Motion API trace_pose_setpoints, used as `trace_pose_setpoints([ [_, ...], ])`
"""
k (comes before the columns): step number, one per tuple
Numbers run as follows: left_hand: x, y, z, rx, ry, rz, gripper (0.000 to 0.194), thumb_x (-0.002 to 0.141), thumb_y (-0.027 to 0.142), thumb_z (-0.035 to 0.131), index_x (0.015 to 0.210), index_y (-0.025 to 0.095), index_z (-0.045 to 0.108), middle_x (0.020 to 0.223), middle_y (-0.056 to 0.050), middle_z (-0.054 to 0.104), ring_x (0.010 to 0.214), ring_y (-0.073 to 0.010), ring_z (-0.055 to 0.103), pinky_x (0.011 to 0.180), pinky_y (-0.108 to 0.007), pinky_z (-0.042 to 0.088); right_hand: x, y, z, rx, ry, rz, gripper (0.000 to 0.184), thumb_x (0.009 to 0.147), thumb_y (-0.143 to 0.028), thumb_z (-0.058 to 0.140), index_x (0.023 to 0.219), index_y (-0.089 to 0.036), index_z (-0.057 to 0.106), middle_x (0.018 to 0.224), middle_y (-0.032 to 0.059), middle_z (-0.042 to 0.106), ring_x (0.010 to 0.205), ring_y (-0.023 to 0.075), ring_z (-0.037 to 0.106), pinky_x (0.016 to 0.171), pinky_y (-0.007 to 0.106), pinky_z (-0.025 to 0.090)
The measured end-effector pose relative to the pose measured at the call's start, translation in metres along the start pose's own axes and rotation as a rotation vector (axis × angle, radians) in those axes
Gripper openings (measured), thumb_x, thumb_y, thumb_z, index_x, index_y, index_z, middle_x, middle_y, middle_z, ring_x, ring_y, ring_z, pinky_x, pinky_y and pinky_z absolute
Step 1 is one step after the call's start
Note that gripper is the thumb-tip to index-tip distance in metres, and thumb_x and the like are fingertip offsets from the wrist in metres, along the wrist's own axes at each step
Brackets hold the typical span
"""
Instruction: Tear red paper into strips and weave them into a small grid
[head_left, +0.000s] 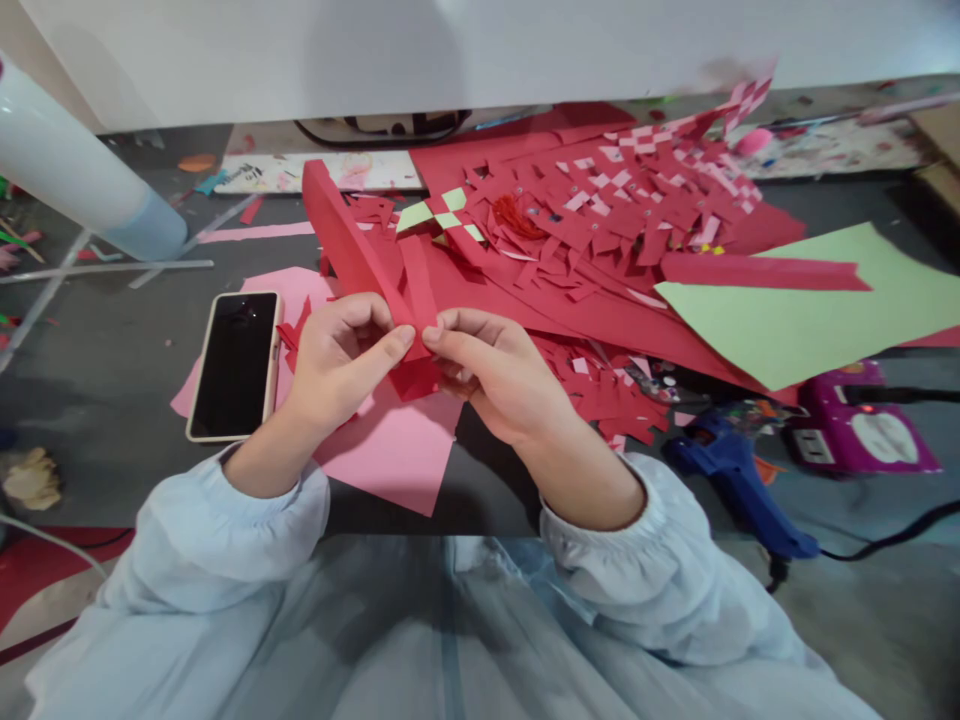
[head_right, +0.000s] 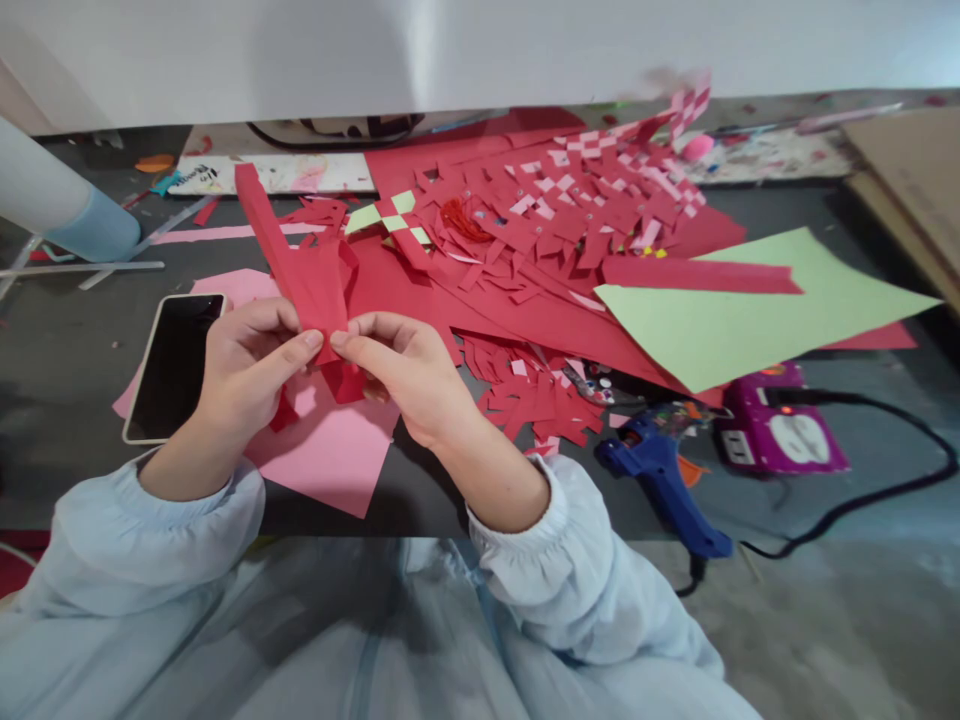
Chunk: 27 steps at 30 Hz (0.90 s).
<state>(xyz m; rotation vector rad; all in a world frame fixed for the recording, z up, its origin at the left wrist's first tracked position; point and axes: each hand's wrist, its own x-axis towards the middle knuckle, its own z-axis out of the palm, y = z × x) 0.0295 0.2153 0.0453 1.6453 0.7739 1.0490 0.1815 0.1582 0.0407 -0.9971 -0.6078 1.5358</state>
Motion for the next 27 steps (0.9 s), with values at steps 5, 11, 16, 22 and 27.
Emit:
trace_pose_setpoints([
  [5, -0.0005, -0.0024, 0.0012, 0.001, 0.014, 0.034, 0.032, 0.079, 0.033, 0.078, 0.062, 0.018, 0.056, 0.058, 0.004, 0.051, 0.05, -0.0079, 0.044, 0.049, -0.023, 0.035, -0.0007, 0.0003, 0.0005, 0.017, 0.011, 0.015, 0.033, 0.06, -0.036, 0.092, 0.068, -0.018, 0.064, 0.052, -0.0105, 0.047, 0.045, 0.0017, 0.037, 0.041, 0.014, 0.034],
  [11, -0.0005, -0.0036, 0.0029, 0.023, 0.031, 0.052, 0.026, 0.08, 0.025, 0.074, 0.062, 0.018, 0.056, 0.058, 0.005, 0.051, 0.05, -0.007, 0.045, 0.048, -0.021, 0.035, -0.0009, 0.0006, 0.0036, 0.047, 0.042, 0.013, 0.038, 0.057, -0.04, 0.092, 0.067, -0.018, 0.064, 0.052, -0.0104, 0.05, 0.043, 0.0011, 0.038, 0.041, 0.015, 0.034],
  [16, -0.0009, -0.0027, 0.0041, 0.023, 0.045, 0.066, 0.028, 0.081, 0.028, 0.075, 0.062, 0.018, 0.057, 0.058, 0.005, 0.052, 0.05, -0.0073, 0.044, 0.049, -0.022, 0.036, -0.0009, 0.0011, 0.0049, 0.065, 0.065, 0.021, 0.036, 0.057, -0.038, 0.091, 0.066, -0.018, 0.063, 0.051, -0.0102, 0.05, 0.043, 0.0013, 0.038, 0.04, 0.015, 0.033],
  [22, -0.0022, -0.0032, 0.0045, 0.026, 0.049, 0.05, 0.03, 0.083, 0.03, 0.075, 0.062, 0.018, 0.056, 0.058, 0.004, 0.051, 0.051, -0.0076, 0.044, 0.049, -0.023, 0.036, -0.0012, 0.0039, 0.0041, 0.082, 0.066, 0.014, 0.028, 0.064, -0.035, 0.087, 0.068, -0.019, 0.064, 0.05, -0.0104, 0.048, 0.044, 0.0015, 0.037, 0.041, 0.015, 0.031],
  [27, -0.0018, -0.0014, 0.0062, 0.021, 0.056, 0.052, 0.032, 0.082, 0.032, 0.076, 0.062, 0.018, 0.056, 0.058, 0.005, 0.05, 0.05, -0.0071, 0.043, 0.049, -0.023, 0.036, -0.0008, 0.0062, 0.0046, 0.094, 0.089, 0.007, 0.027, 0.065, -0.034, 0.086, 0.069, -0.019, 0.064, 0.05, -0.0106, 0.047, 0.044, 0.0015, 0.037, 0.041, 0.015, 0.031],
])
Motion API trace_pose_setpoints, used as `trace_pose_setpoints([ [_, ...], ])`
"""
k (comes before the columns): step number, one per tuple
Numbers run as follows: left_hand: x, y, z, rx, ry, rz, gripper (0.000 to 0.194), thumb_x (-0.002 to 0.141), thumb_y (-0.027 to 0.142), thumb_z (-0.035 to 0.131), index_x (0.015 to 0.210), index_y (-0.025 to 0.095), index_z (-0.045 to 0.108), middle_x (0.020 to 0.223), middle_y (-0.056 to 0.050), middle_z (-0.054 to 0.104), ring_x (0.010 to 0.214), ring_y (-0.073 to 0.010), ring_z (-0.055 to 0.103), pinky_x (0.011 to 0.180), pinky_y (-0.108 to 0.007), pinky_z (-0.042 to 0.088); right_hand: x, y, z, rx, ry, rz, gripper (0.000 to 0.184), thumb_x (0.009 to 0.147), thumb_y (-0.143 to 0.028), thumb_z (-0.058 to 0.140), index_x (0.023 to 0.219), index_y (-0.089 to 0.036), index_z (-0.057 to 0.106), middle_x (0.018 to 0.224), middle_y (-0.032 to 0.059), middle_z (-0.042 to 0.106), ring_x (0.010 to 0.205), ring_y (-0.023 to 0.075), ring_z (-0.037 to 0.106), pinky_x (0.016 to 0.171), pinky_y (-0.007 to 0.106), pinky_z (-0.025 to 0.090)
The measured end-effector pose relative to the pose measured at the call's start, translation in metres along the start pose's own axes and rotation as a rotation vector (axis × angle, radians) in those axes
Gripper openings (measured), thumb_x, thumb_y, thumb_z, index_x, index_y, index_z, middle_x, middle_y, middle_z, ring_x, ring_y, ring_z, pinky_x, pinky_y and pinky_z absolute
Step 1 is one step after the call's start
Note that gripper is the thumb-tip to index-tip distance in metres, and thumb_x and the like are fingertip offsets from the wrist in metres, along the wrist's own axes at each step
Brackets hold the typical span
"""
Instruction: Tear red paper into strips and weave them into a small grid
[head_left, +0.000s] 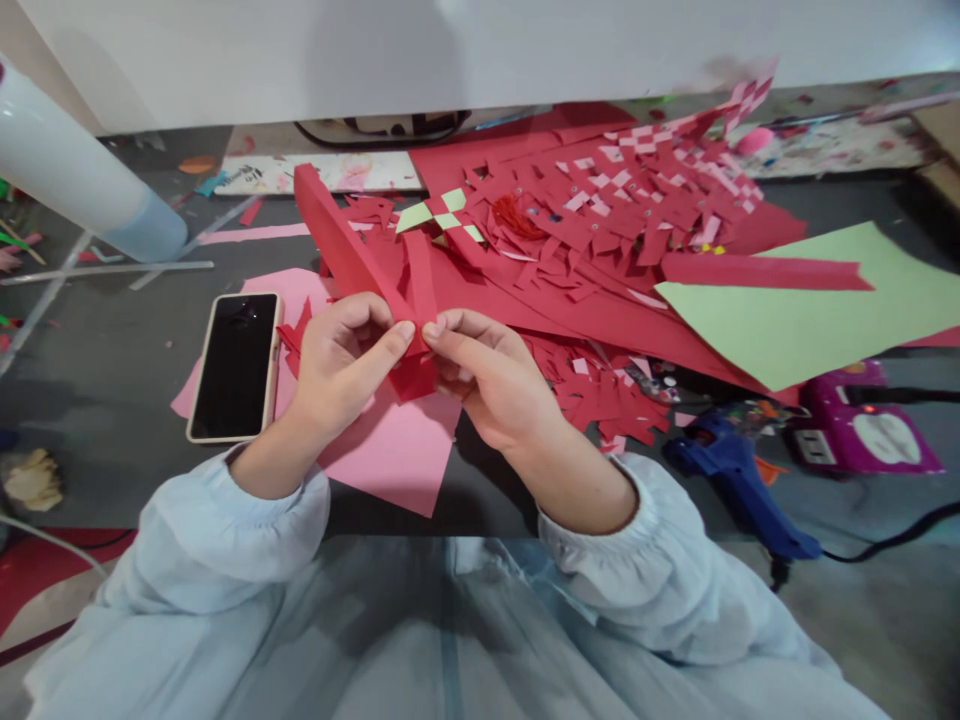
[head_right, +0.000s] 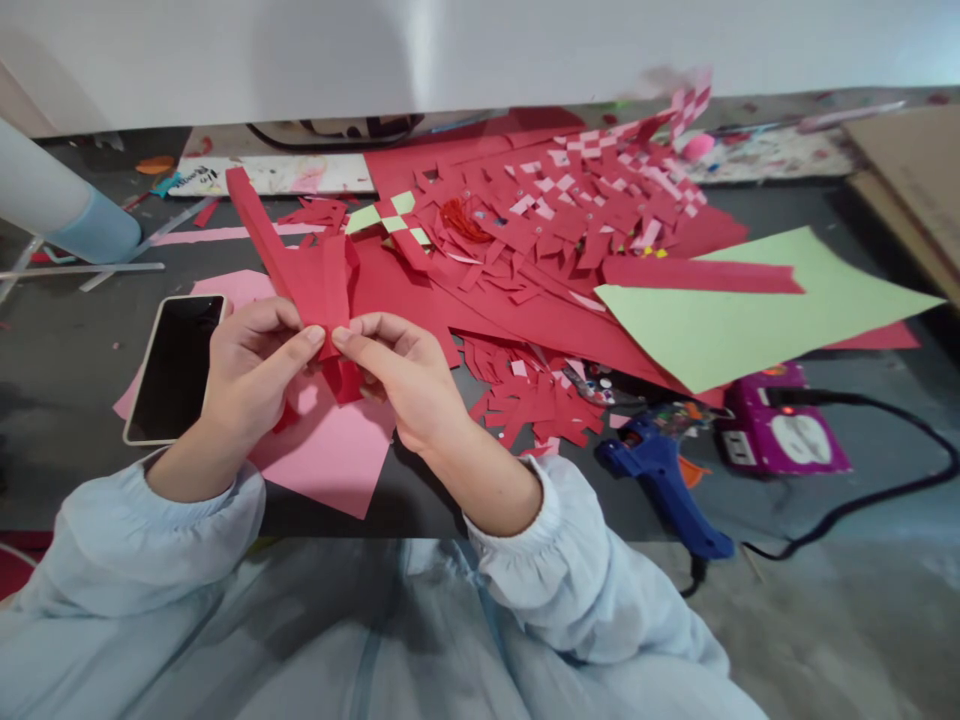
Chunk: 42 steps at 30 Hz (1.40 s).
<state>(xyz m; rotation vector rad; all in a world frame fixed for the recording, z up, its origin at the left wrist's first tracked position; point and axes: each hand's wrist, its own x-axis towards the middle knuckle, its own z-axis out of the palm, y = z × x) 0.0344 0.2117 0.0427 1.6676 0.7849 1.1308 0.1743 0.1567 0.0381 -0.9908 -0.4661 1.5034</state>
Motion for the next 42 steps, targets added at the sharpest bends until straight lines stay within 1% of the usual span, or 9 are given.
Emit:
trace_pose_setpoints([
  [10, -0.0014, 0.0004, 0.0011, -0.008, 0.013, -0.021, 0.029, 0.084, 0.027, 0.074, 0.064, 0.019, 0.055, 0.059, 0.004, 0.052, 0.051, -0.0072, 0.044, 0.048, -0.022, 0.035, -0.0011, 0.0016, 0.0028, 0.026, 0.027, -0.025, 0.026, 0.065, -0.033, 0.086, 0.069, -0.02, 0.064, 0.052, -0.0103, 0.049, 0.043, 0.0015, 0.037, 0.04, 0.015, 0.031],
  [14, -0.0012, 0.0011, 0.001, -0.002, 0.006, -0.018, 0.03, 0.084, 0.029, 0.074, 0.063, 0.019, 0.055, 0.058, 0.005, 0.051, 0.049, -0.0067, 0.042, 0.047, -0.022, 0.035, -0.001, 0.0029, 0.0026, 0.042, 0.016, -0.045, 0.022, 0.067, -0.03, 0.084, 0.069, -0.019, 0.065, 0.052, -0.0101, 0.049, 0.043, 0.001, 0.037, 0.04, 0.015, 0.03],
  [19, -0.0006, 0.0, -0.0005, 0.002, 0.006, -0.028, 0.032, 0.083, 0.03, 0.075, 0.063, 0.019, 0.054, 0.058, 0.005, 0.05, 0.049, -0.0066, 0.043, 0.047, -0.022, 0.034, -0.0011, 0.0015, 0.0028, 0.026, 0.021, -0.044, 0.022, 0.066, -0.029, 0.085, 0.067, -0.019, 0.066, 0.052, -0.0094, 0.051, 0.043, 0.0009, 0.037, 0.04, 0.015, 0.029],
  [25, 0.0022, -0.0003, -0.004, -0.034, -0.022, -0.087, 0.031, 0.078, 0.03, 0.079, 0.061, 0.018, 0.055, 0.057, 0.004, 0.052, 0.05, -0.0071, 0.043, 0.046, -0.022, 0.034, 0.0003, -0.0041, 0.0011, -0.03, -0.01, -0.01, 0.02, 0.066, -0.031, 0.083, 0.066, -0.017, 0.069, 0.046, -0.0095, 0.047, 0.041, 0.0014, 0.036, 0.04, 0.015, 0.029],
  [28, 0.0028, 0.0012, -0.0055, -0.053, -0.065, -0.14, 0.033, 0.076, 0.034, 0.081, 0.059, 0.018, 0.057, 0.056, 0.003, 0.054, 0.05, -0.008, 0.046, 0.046, -0.022, 0.035, 0.0008, -0.0057, 0.0, -0.054, -0.028, -0.008, 0.021, 0.065, -0.03, 0.084, 0.065, -0.018, 0.068, 0.049, -0.0089, 0.05, 0.042, 0.0013, 0.037, 0.04, 0.015, 0.029],
  [32, 0.0027, 0.0015, -0.0066, -0.123, -0.13, -0.198, 0.032, 0.074, 0.039, 0.083, 0.06, 0.017, 0.064, 0.058, 0.001, 0.06, 0.051, -0.0098, 0.05, 0.048, -0.023, 0.039, 0.0008, -0.0045, -0.0011, -0.084, -0.045, -0.052, 0.021, 0.068, -0.033, 0.085, 0.068, -0.018, 0.069, 0.054, -0.008, 0.054, 0.045, 0.0015, 0.04, 0.042, 0.015, 0.031],
  [34, 0.0026, 0.0011, -0.0064, -0.135, -0.132, -0.198, 0.033, 0.074, 0.043, 0.084, 0.062, 0.017, 0.066, 0.058, 0.0, 0.061, 0.05, -0.0098, 0.049, 0.047, -0.024, 0.038, 0.0005, -0.0032, -0.0011, -0.093, -0.036, -0.068, 0.022, 0.068, -0.034, 0.085, 0.069, -0.018, 0.069, 0.054, -0.008, 0.054, 0.045, 0.0018, 0.04, 0.042, 0.016, 0.033],
  [37, 0.0025, 0.0008, -0.0056, -0.12, -0.111, -0.166, 0.036, 0.074, 0.044, 0.084, 0.059, 0.017, 0.064, 0.055, 0.001, 0.057, 0.05, -0.0092, 0.047, 0.046, -0.023, 0.036, 0.0, -0.0008, -0.0005, -0.09, -0.007, -0.073, 0.023, 0.067, -0.035, 0.086, 0.068, -0.019, 0.069, 0.054, -0.0084, 0.054, 0.045, 0.0021, 0.039, 0.042, 0.016, 0.034],
  [42, 0.0018, 0.001, -0.0052, -0.098, -0.089, -0.151, 0.037, 0.074, 0.044, 0.083, 0.059, 0.017, 0.063, 0.056, 0.001, 0.057, 0.052, -0.0095, 0.048, 0.048, -0.023, 0.038, -0.0006, 0.0012, 0.0003, -0.044, 0.0, -0.071, 0.021, 0.069, -0.032, 0.086, 0.07, -0.019, 0.07, 0.052, -0.0091, 0.052, 0.044, 0.0015, 0.038, 0.041, 0.015, 0.031],
])
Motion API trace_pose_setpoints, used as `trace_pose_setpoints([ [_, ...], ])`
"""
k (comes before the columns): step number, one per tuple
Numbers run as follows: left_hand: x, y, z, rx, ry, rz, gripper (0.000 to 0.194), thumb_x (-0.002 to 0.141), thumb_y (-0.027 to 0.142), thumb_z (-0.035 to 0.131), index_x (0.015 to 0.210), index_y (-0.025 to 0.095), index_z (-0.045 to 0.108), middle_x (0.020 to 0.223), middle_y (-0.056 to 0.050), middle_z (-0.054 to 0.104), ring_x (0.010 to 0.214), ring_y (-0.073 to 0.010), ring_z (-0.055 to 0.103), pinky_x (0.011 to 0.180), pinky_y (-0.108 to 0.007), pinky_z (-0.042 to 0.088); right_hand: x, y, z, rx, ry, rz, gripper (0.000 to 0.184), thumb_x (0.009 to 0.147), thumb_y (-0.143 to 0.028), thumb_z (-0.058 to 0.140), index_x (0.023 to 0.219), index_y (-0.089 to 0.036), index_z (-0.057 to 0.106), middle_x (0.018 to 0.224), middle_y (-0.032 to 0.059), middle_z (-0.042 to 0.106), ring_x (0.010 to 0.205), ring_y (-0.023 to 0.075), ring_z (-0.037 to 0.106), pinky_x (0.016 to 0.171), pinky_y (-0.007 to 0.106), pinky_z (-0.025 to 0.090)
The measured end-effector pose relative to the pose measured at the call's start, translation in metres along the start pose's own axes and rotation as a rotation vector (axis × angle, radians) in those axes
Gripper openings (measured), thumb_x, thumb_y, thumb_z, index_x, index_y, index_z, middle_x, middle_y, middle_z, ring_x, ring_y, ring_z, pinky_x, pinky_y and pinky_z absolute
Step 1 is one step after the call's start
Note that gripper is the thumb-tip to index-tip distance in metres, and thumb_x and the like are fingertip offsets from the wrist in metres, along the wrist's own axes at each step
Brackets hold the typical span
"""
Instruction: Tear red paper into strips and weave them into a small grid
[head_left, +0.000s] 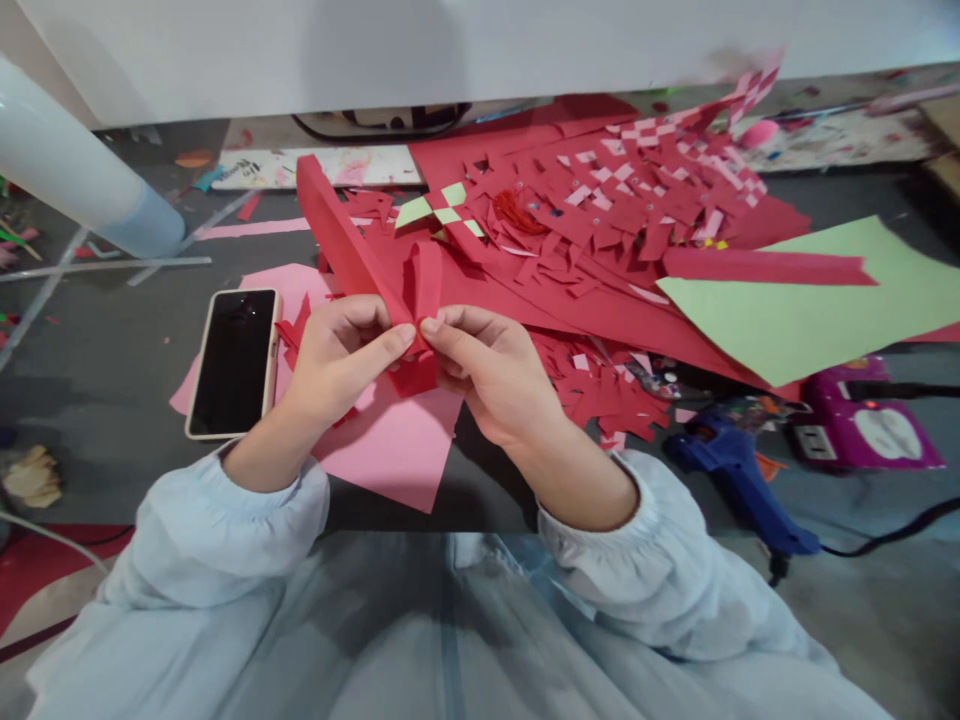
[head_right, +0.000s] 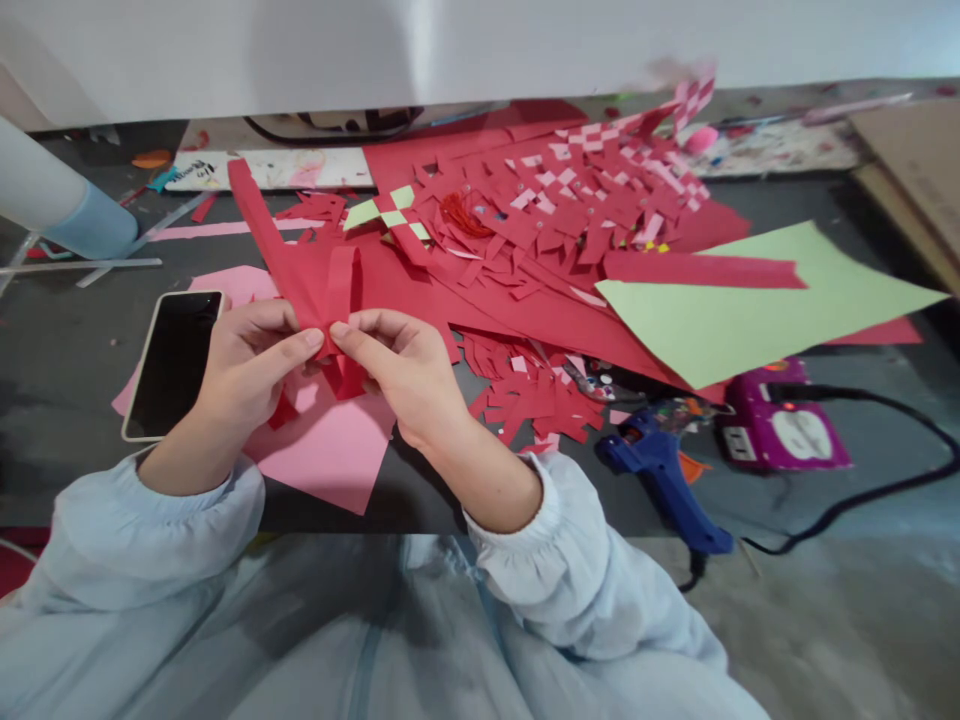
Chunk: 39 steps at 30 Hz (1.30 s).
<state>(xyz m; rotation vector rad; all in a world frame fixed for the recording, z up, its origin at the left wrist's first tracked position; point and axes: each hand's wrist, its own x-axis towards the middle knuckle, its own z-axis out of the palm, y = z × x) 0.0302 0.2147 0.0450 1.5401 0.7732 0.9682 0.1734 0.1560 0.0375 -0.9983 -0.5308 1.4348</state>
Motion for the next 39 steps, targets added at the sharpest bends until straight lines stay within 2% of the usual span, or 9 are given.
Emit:
trace_pose_setpoints([
  [8, 0.0, -0.001, -0.003, 0.009, 0.021, 0.028, 0.037, 0.077, 0.043, 0.083, 0.06, 0.017, 0.063, 0.056, 0.002, 0.057, 0.048, -0.008, 0.048, 0.045, -0.022, 0.036, 0.001, -0.008, -0.004, -0.059, -0.044, 0.059, 0.03, 0.058, -0.035, 0.092, 0.069, -0.017, 0.071, 0.053, -0.0085, 0.054, 0.044, 0.0012, 0.037, 0.04, 0.015, 0.029],
  [14, 0.001, 0.002, 0.0, -0.015, -0.006, 0.029, 0.034, 0.073, 0.045, 0.086, 0.066, 0.017, 0.069, 0.062, 0.0, 0.063, 0.053, -0.0091, 0.052, 0.049, -0.022, 0.04, 0.002, -0.008, -0.005, -0.051, -0.028, 0.046, 0.023, 0.063, -0.034, 0.088, 0.067, -0.018, 0.071, 0.053, -0.0083, 0.053, 0.045, 0.0016, 0.038, 0.04, 0.015, 0.031],
  [22, 0.0, 0.001, 0.001, 0.027, 0.031, 0.004, 0.039, 0.074, 0.044, 0.085, 0.06, 0.018, 0.06, 0.058, 0.002, 0.057, 0.051, -0.0088, 0.048, 0.046, -0.024, 0.035, 0.0, -0.002, 0.0, -0.055, 0.061, 0.023, 0.021, 0.066, -0.034, 0.084, 0.07, -0.019, 0.07, 0.051, -0.0085, 0.052, 0.044, 0.0022, 0.036, 0.039, 0.016, 0.028],
  [31, 0.0, -0.004, 0.001, 0.041, 0.046, 0.038, 0.039, 0.078, 0.043, 0.082, 0.061, 0.019, 0.058, 0.058, 0.002, 0.056, 0.051, -0.0087, 0.048, 0.048, -0.024, 0.035, -0.001, 0.001, 0.001, -0.033, 0.088, 0.0, 0.022, 0.067, -0.036, 0.084, 0.071, -0.02, 0.069, 0.051, -0.0085, 0.05, 0.044, 0.0029, 0.034, 0.039, 0.018, 0.028],
  [39, -0.001, -0.003, 0.002, 0.042, 0.068, 0.025, 0.042, 0.077, 0.047, 0.083, 0.06, 0.019, 0.057, 0.056, 0.003, 0.055, 0.05, -0.0084, 0.048, 0.046, -0.024, 0.036, 0.0, 0.002, 0.001, -0.012, 0.108, -0.024, 0.024, 0.066, -0.037, 0.085, 0.071, -0.02, 0.069, 0.06, -0.0063, 0.059, 0.045, 0.0025, 0.037, 0.04, 0.019, 0.03],
])
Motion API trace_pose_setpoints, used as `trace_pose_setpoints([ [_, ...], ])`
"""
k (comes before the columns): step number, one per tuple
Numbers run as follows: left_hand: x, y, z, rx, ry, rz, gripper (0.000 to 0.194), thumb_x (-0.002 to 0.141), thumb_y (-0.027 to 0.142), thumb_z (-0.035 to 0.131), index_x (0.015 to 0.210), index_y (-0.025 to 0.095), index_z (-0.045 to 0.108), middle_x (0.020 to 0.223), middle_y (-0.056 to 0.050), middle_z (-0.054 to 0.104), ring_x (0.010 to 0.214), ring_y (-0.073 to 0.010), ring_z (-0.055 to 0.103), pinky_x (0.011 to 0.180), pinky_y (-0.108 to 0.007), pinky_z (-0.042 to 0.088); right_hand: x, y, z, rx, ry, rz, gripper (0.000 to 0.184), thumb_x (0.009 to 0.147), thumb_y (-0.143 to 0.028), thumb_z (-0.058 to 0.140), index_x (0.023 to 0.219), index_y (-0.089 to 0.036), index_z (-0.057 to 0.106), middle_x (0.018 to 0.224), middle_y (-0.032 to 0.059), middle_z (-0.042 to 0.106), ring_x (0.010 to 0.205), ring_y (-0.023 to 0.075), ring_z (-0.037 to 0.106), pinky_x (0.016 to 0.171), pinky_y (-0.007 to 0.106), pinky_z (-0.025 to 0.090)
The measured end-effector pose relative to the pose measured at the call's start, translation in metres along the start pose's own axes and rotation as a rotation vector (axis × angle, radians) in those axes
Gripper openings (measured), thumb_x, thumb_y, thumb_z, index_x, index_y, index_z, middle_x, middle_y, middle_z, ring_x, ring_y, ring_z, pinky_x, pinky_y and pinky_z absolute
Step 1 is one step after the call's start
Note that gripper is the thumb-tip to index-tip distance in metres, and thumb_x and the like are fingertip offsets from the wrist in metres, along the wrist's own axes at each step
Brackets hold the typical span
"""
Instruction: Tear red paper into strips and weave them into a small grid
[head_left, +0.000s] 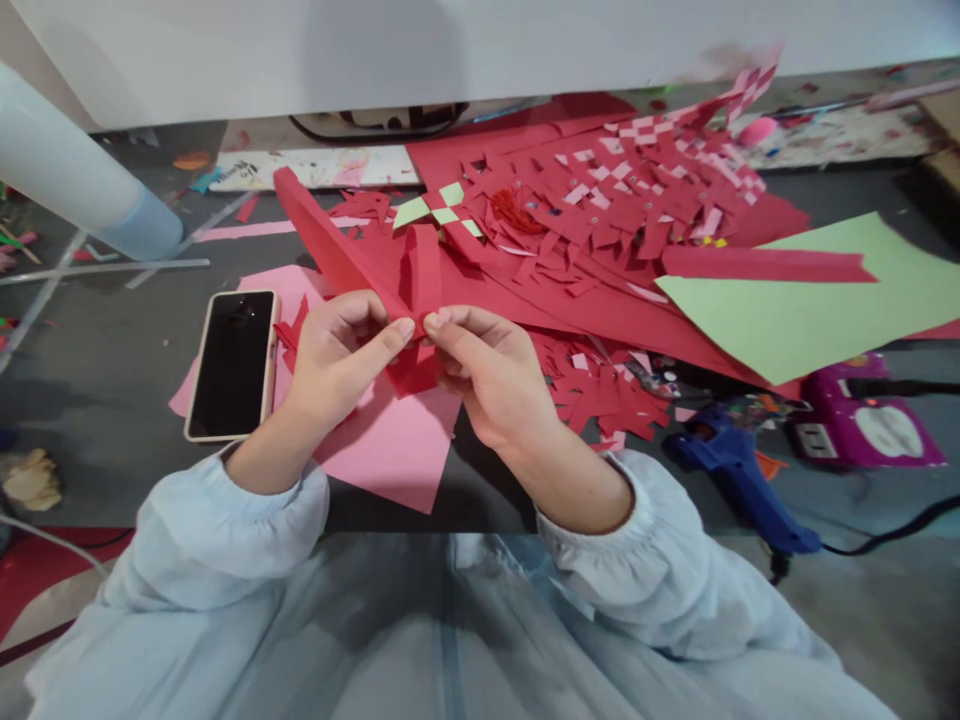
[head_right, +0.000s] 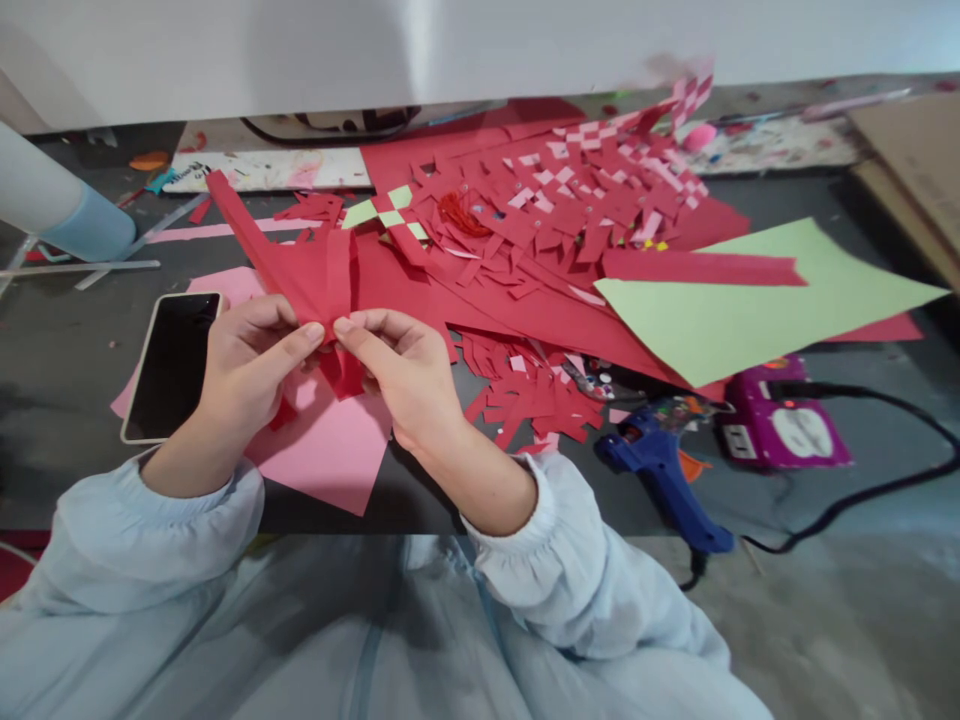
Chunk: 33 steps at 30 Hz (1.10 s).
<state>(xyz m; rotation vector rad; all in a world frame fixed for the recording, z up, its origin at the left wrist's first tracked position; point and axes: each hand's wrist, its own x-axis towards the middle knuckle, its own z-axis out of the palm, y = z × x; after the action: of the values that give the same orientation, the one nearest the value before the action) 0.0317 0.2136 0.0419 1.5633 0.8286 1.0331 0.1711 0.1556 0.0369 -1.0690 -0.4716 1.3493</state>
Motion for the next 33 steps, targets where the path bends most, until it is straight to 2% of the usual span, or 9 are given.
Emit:
trace_pose_setpoints([
  [6, 0.001, -0.002, -0.004, -0.054, 0.07, -0.013, 0.038, 0.076, 0.045, 0.085, 0.065, 0.019, 0.061, 0.062, 0.002, 0.059, 0.052, -0.0083, 0.05, 0.047, -0.023, 0.038, 0.004, -0.007, -0.004, 0.052, 0.045, -0.057, 0.023, 0.066, -0.033, 0.086, 0.069, -0.02, 0.068, 0.064, -0.0053, 0.063, 0.045, 0.0017, 0.038, 0.04, 0.018, 0.03],
  [14, 0.004, 0.001, -0.003, -0.054, 0.055, -0.027, 0.044, 0.072, 0.053, 0.086, 0.062, 0.019, 0.059, 0.061, 0.001, 0.062, 0.052, -0.0095, 0.054, 0.047, -0.024, 0.041, 0.006, -0.01, -0.004, 0.135, -0.003, -0.017, 0.031, 0.059, -0.033, 0.091, 0.07, -0.02, 0.065, 0.064, -0.0061, 0.063, 0.045, 0.0019, 0.04, 0.038, 0.016, 0.03],
  [23, 0.002, 0.003, -0.002, -0.035, 0.022, -0.05, 0.044, 0.074, 0.054, 0.084, 0.062, 0.018, 0.062, 0.059, 0.001, 0.061, 0.05, -0.0076, 0.048, 0.046, -0.022, 0.035, 0.01, -0.008, -0.006, 0.118, -0.03, -0.012, 0.034, 0.057, -0.038, 0.092, 0.071, -0.02, 0.067, 0.07, -0.0034, 0.069, 0.048, 0.0026, 0.043, 0.039, 0.016, 0.034],
  [27, 0.002, 0.001, -0.001, -0.047, -0.019, -0.063, 0.039, 0.079, 0.051, 0.08, 0.065, 0.018, 0.063, 0.059, 0.002, 0.059, 0.051, -0.0083, 0.048, 0.048, -0.023, 0.036, 0.01, -0.007, -0.006, 0.103, -0.03, -0.016, 0.035, 0.056, -0.039, 0.092, 0.071, -0.02, 0.067, 0.069, -0.0034, 0.068, 0.048, 0.0026, 0.042, 0.04, 0.016, 0.034],
  [33, 0.001, 0.002, 0.0, 0.067, -0.196, -0.042, 0.031, 0.085, 0.046, 0.072, 0.075, 0.017, 0.065, 0.068, -0.001, 0.064, 0.059, -0.0105, 0.055, 0.056, -0.024, 0.044, 0.011, -0.007, -0.007, 0.059, 0.001, -0.071, 0.036, 0.058, -0.043, 0.089, 0.074, -0.021, 0.065, 0.07, -0.0041, 0.067, 0.05, 0.004, 0.045, 0.041, 0.018, 0.035],
])
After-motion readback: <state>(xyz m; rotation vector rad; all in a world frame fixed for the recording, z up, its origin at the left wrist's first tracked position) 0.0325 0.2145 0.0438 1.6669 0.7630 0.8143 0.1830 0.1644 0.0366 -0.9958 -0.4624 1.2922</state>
